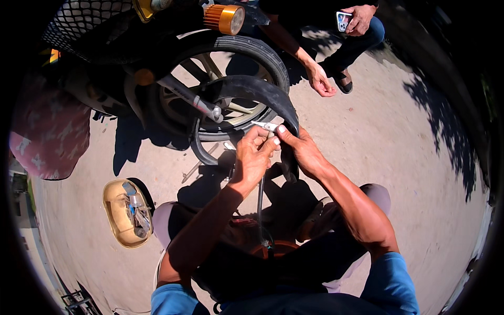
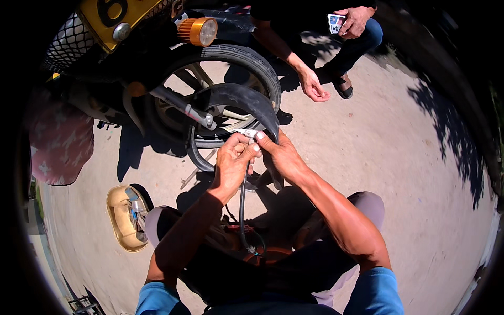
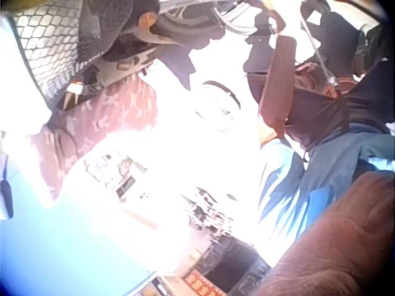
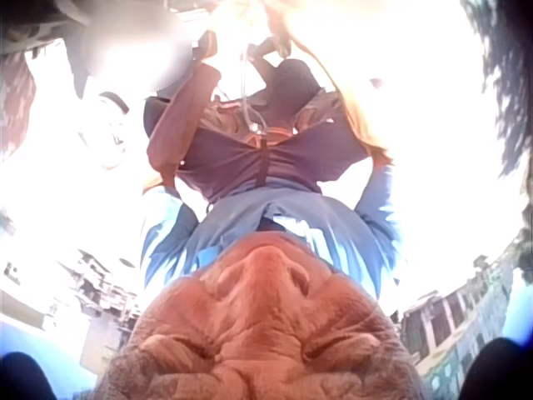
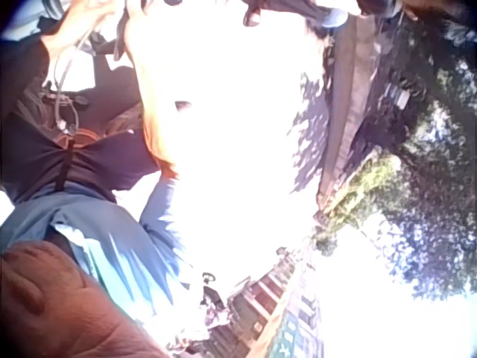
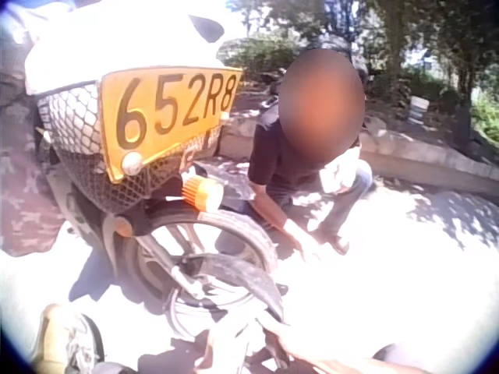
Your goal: The person repairs a bicycle inner tube by using a pump to inflate it, checking for leaks by hand, and applying a patch.
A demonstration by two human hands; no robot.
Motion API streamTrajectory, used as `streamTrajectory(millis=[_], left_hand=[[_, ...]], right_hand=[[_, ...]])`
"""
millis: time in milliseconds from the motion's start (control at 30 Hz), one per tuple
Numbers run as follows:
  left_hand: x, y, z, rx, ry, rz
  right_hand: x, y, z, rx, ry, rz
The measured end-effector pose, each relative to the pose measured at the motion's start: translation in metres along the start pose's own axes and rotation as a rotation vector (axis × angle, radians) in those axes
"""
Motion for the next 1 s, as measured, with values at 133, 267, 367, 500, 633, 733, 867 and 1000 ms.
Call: streamTrajectory(millis=[133, 267, 367, 500, 633, 733, 867, 1000], left_hand=[[0.001, -0.002, 0.003, 0.002, 0.034, -0.003], [0.005, -0.003, 0.007, 0.027, 0.031, -0.044], [-0.001, -0.007, 0.007, 0.094, 0.021, -0.02], [0.008, -0.012, 0.008, 0.27, -0.385, -0.231], [0.021, -0.011, 0.015, 0.446, -0.701, -0.388], [0.012, -0.018, 0.032, 0.536, -0.77, -0.43], [0.003, -0.025, 0.037, 0.68, -0.712, -0.341], [0.008, -0.018, 0.033, 0.642, -0.638, -0.167]], right_hand=[[-0.008, -0.006, 0.005, -0.028, 0.133, 0.127], [-0.005, -0.001, 0.001, -0.046, 0.129, 0.008], [-0.008, 0.003, 0.001, -0.003, 0.151, -0.012], [0.005, -0.005, 0.014, 0.062, 0.239, 0.016], [0.0, -0.005, 0.018, 0.108, 0.183, -0.016], [0.004, -0.002, 0.006, 0.084, 0.2, 0.008], [0.02, -0.008, 0.014, 0.162, 0.241, 0.015], [0.012, -0.006, 0.013, 0.15, 0.191, -0.008]])
Point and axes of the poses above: each hand's wrist, its own y-axis towards the middle knuckle, its own z-axis out of the palm, x = y × z, the point moved 10 cm from there along y, towards the middle knuckle, and after that the axes turned 7 degrees about -z, right-handed, at the moved point
